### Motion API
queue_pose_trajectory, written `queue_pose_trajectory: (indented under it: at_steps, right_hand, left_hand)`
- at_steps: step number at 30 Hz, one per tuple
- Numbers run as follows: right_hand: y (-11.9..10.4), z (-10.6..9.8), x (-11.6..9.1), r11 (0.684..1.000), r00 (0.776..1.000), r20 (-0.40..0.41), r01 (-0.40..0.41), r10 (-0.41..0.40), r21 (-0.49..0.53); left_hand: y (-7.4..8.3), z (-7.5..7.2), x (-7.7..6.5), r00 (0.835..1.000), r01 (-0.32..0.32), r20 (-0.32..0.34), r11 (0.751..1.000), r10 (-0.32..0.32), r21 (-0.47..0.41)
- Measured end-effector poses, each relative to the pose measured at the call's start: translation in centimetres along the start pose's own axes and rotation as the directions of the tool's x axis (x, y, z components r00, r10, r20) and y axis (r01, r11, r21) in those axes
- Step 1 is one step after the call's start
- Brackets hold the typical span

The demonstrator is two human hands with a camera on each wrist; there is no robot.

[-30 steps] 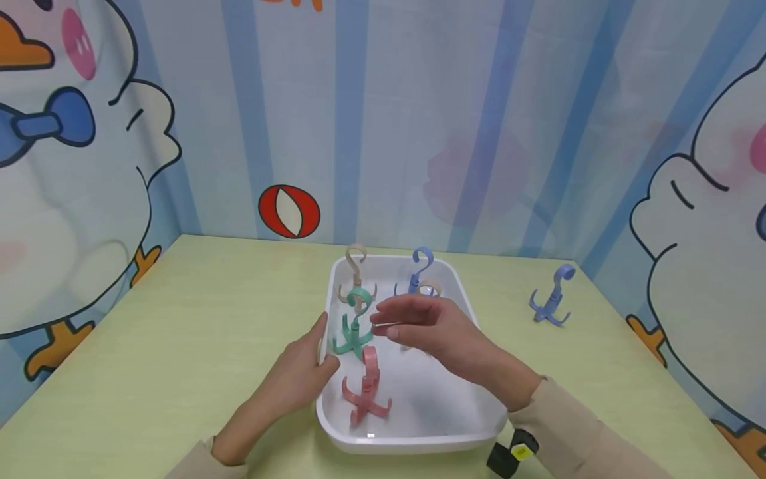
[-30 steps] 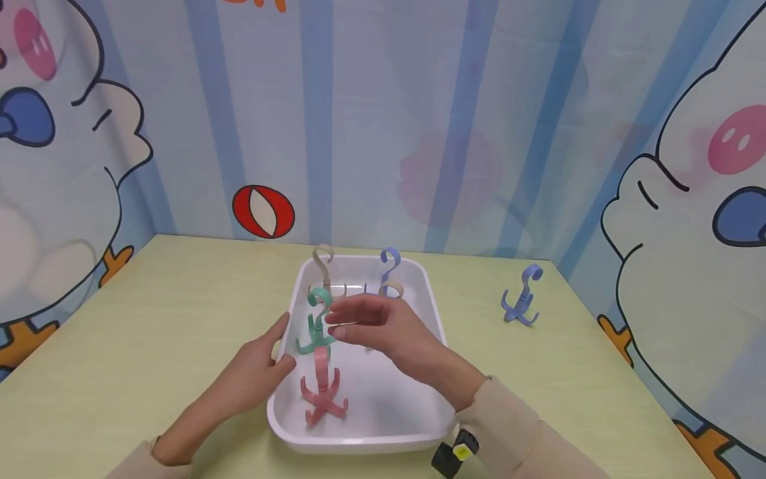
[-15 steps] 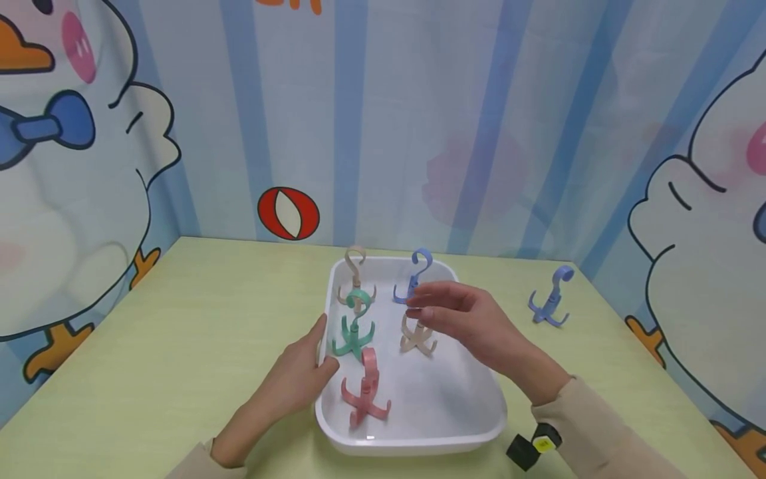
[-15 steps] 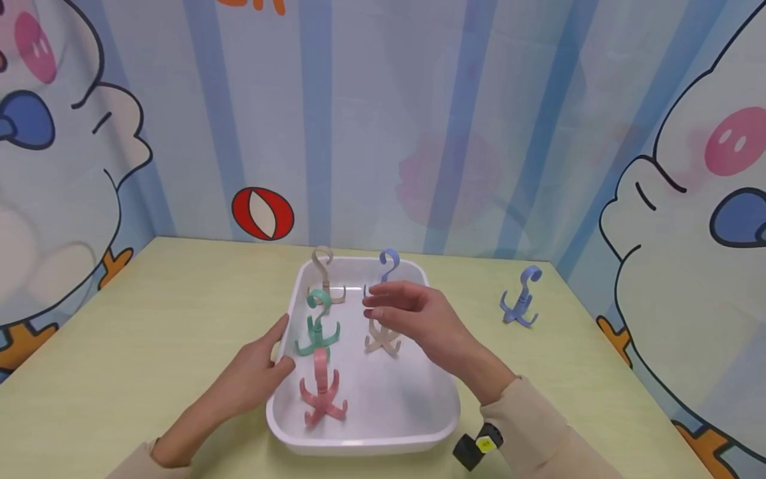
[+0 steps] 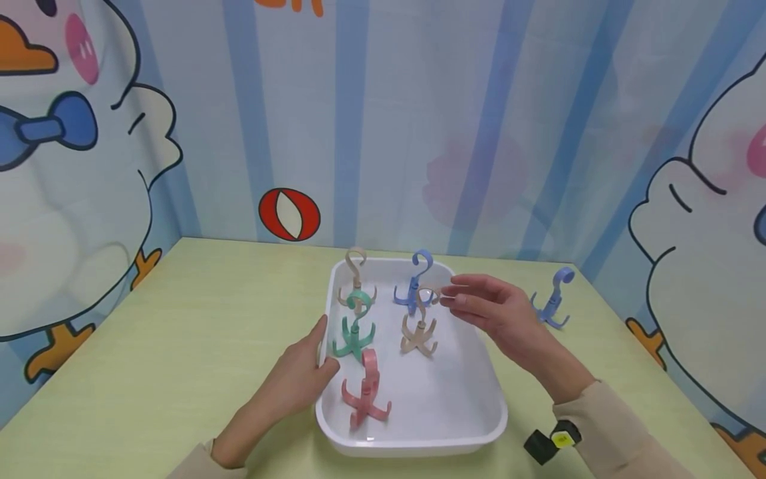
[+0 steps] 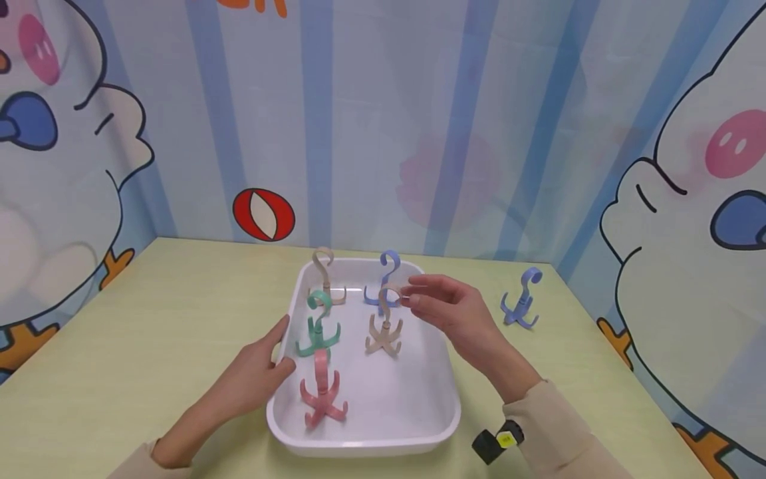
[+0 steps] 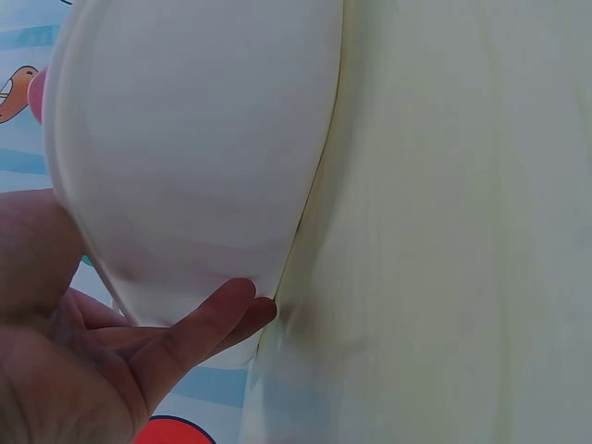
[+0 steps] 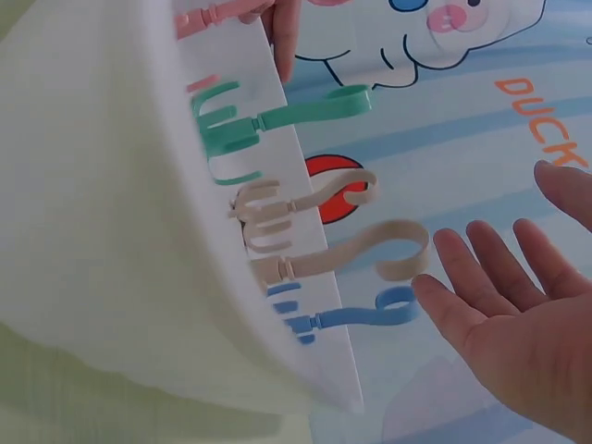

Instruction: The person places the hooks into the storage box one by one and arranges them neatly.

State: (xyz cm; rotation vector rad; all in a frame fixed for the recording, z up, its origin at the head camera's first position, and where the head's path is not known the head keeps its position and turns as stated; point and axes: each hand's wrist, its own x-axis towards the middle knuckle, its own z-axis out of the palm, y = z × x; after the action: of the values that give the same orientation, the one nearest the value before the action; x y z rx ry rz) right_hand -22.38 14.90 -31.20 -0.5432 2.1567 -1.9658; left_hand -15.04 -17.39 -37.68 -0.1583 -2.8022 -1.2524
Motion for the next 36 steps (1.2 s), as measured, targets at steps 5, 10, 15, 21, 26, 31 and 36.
queue_pose_trajectory:
  at_steps: [5, 10, 15, 21, 26, 31, 36]
  right_hand:
    - [0.5, -1.6, 0.0, 1.000, 0.998, -0.070, 0.000, 0.001, 0.006]
    - [1.1, -3.2, -0.2, 1.000, 0.994, -0.111, 0.015, -0.013, 0.022]
    - [1.7, -4.5, -0.3, 0.997, 0.989, -0.145, 0.043, -0.035, 0.057]
    - [2.3, -5.6, -0.3, 0.994, 0.977, -0.211, 0.054, -0.034, 0.090]
    - [2.7, -6.4, -0.3, 0.993, 0.963, -0.269, 0.052, -0.021, 0.109]
    - [3.2, -7.3, -0.3, 0.991, 0.946, -0.324, 0.040, 0.003, 0.126]
    - [3.6, -8.2, -0.3, 0.988, 0.924, -0.381, 0.048, 0.012, 0.148]
  left_hand:
    - [0.0, 0.0, 0.1, 1.000, 0.002, 0.003, 1.000, -0.002, 0.004]
    - [-0.1, 0.0, 0.1, 1.000, 0.013, 0.008, 1.000, -0.013, -0.001]
    - [-0.1, -0.1, 0.1, 1.000, 0.004, 0.007, 1.000, -0.004, 0.000]
    - [-0.2, -0.1, 0.1, 1.000, 0.001, 0.006, 1.000, -0.001, 0.006]
    - [-0.2, 0.0, 0.1, 1.000, 0.001, 0.006, 1.000, -0.001, 0.002]
    - [-0.3, 0.0, 0.1, 1.000, 0.005, 0.011, 1.000, -0.005, -0.004]
    - [-0.3, 0.0, 0.1, 1.000, 0.008, 0.015, 1.000, -0.008, -0.001]
